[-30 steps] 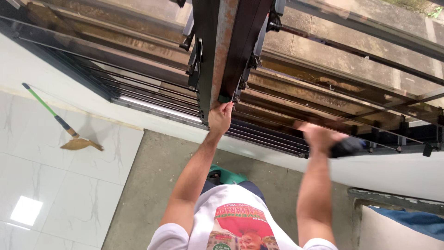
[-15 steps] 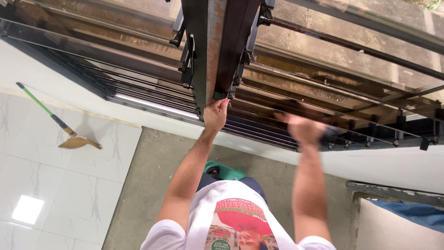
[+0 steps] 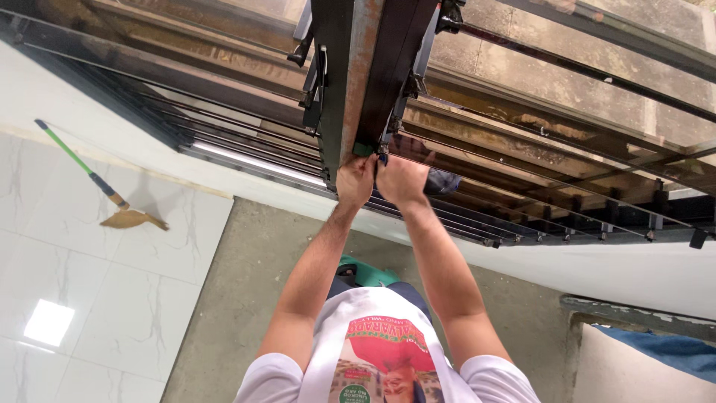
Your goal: The person wipes the horizontal slats of a window using a dark cloth, moving their hand along each slat to clean the surfaces.
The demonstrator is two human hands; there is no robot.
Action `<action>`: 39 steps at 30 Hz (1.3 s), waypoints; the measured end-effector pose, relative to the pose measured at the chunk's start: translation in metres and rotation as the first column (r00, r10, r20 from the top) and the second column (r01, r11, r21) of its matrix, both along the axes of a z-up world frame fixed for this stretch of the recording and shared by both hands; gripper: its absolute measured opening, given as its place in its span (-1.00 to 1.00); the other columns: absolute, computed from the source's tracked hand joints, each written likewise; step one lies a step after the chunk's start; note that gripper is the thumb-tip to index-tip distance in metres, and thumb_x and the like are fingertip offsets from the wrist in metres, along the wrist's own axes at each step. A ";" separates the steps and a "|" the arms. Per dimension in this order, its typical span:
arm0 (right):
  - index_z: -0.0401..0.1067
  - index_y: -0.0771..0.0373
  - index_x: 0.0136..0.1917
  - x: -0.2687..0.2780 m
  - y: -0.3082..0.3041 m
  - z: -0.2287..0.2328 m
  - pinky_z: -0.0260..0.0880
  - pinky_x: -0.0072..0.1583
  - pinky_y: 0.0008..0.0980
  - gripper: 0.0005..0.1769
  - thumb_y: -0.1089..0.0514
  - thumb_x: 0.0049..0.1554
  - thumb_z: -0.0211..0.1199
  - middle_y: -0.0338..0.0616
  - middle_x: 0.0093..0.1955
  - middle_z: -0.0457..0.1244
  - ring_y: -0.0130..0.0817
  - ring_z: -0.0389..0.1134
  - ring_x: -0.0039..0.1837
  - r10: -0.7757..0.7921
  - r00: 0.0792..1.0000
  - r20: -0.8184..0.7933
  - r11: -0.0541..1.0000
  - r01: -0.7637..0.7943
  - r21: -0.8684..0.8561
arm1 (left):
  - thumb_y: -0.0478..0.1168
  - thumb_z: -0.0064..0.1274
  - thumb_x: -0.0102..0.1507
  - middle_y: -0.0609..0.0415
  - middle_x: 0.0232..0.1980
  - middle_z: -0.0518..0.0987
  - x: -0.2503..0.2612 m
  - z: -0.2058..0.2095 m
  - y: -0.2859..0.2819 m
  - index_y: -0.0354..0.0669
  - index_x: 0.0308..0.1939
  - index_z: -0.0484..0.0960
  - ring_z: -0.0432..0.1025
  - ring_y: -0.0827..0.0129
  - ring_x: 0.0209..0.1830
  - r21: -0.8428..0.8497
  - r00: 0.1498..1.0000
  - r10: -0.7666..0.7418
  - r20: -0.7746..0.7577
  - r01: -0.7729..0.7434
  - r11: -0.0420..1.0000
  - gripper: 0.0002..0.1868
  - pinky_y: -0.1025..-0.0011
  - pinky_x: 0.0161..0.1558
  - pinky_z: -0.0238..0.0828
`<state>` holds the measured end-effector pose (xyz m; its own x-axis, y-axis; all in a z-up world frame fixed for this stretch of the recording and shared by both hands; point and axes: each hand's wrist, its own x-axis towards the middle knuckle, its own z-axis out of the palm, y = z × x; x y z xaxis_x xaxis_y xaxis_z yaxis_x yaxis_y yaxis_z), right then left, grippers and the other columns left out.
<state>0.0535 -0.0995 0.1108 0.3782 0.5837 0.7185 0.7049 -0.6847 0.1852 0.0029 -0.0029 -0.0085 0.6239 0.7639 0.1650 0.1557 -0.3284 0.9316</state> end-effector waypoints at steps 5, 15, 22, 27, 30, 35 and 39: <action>0.54 0.12 -0.02 0.041 -0.085 -0.029 0.36 -0.28 -0.07 -0.72 -0.09 0.26 0.17 -0.22 -0.27 0.36 -0.26 0.35 -0.33 0.017 0.709 -0.705 0.994 0.064 0.088 | 0.06 0.15 0.34 0.02 -0.49 0.63 -0.001 0.005 0.002 -0.10 -0.16 0.79 0.53 0.28 -0.54 0.056 0.998 -0.015 0.067 0.011 0.998 -0.68 0.31 -0.46 0.41; 0.48 -0.13 -0.34 0.110 -0.290 -0.085 0.08 0.05 0.34 -0.71 -0.28 0.05 0.25 -0.40 -0.29 0.35 -0.01 0.34 0.16 -0.622 0.768 0.156 0.753 0.640 -0.149 | 0.02 0.13 0.36 0.08 -0.47 0.64 -0.001 0.003 -0.001 -0.12 -0.13 0.79 0.52 0.38 -0.55 0.048 0.994 -0.024 0.107 0.019 0.999 -0.68 0.37 -0.48 0.41; 0.57 0.11 0.18 -0.010 -0.048 -0.014 0.14 0.16 0.17 -0.59 -0.05 0.11 0.29 -0.03 -0.03 0.44 -0.07 0.43 0.02 -0.062 0.888 -0.455 0.985 -0.021 -0.174 | 0.06 0.13 0.34 0.06 -0.46 0.65 -0.001 0.002 -0.001 -0.10 -0.12 0.78 0.53 0.36 -0.53 -0.004 0.998 -0.019 0.059 0.020 1.000 -0.67 0.35 -0.45 0.42; 0.58 0.10 0.23 0.004 -0.091 -0.007 0.20 0.15 0.02 -0.56 0.10 0.08 0.22 -0.03 0.08 0.44 -0.06 0.44 0.11 0.106 0.870 -0.482 0.992 -0.125 -0.008 | 0.07 0.16 0.34 0.05 -0.47 0.63 -0.001 -0.001 0.002 -0.12 -0.18 0.79 0.53 0.30 -0.53 0.082 0.997 -0.004 0.075 -0.002 0.997 -0.66 0.33 -0.45 0.41; 0.60 0.11 -0.31 0.044 -0.183 -0.027 0.26 -0.04 0.10 -0.54 -0.20 0.28 0.32 -0.02 -0.37 0.36 -0.03 0.34 -0.32 -0.279 0.864 -0.419 0.957 0.218 -0.190 | 0.07 0.15 0.34 0.06 -0.47 0.62 -0.001 -0.002 0.003 -0.12 -0.18 0.78 0.52 0.30 -0.54 0.081 0.997 -0.010 0.080 0.004 0.997 -0.65 0.32 -0.46 0.40; 0.73 -0.07 0.25 0.079 -0.255 -0.041 0.03 0.17 0.17 -0.39 -0.35 0.22 0.08 -0.09 0.07 0.49 -0.37 0.39 -0.06 -0.447 0.828 0.337 0.830 0.525 -0.189 | 0.08 0.14 0.33 0.05 -0.48 0.62 -0.002 0.002 -0.002 -0.11 -0.15 0.79 0.51 0.30 -0.55 -0.020 0.999 0.000 0.039 0.001 1.000 -0.65 0.31 -0.45 0.40; 0.64 0.03 -0.11 0.033 -0.147 -0.038 0.05 0.18 0.16 -0.77 -0.02 0.26 0.22 -0.10 -0.24 0.40 -0.14 0.37 -0.15 -0.194 0.887 -0.418 0.981 0.184 -0.063 | 0.08 0.15 0.34 -0.01 -0.39 0.63 -0.001 0.001 0.000 -0.14 -0.19 0.78 0.54 0.28 -0.46 0.066 0.997 0.012 0.078 -0.017 0.998 -0.64 0.31 -0.38 0.45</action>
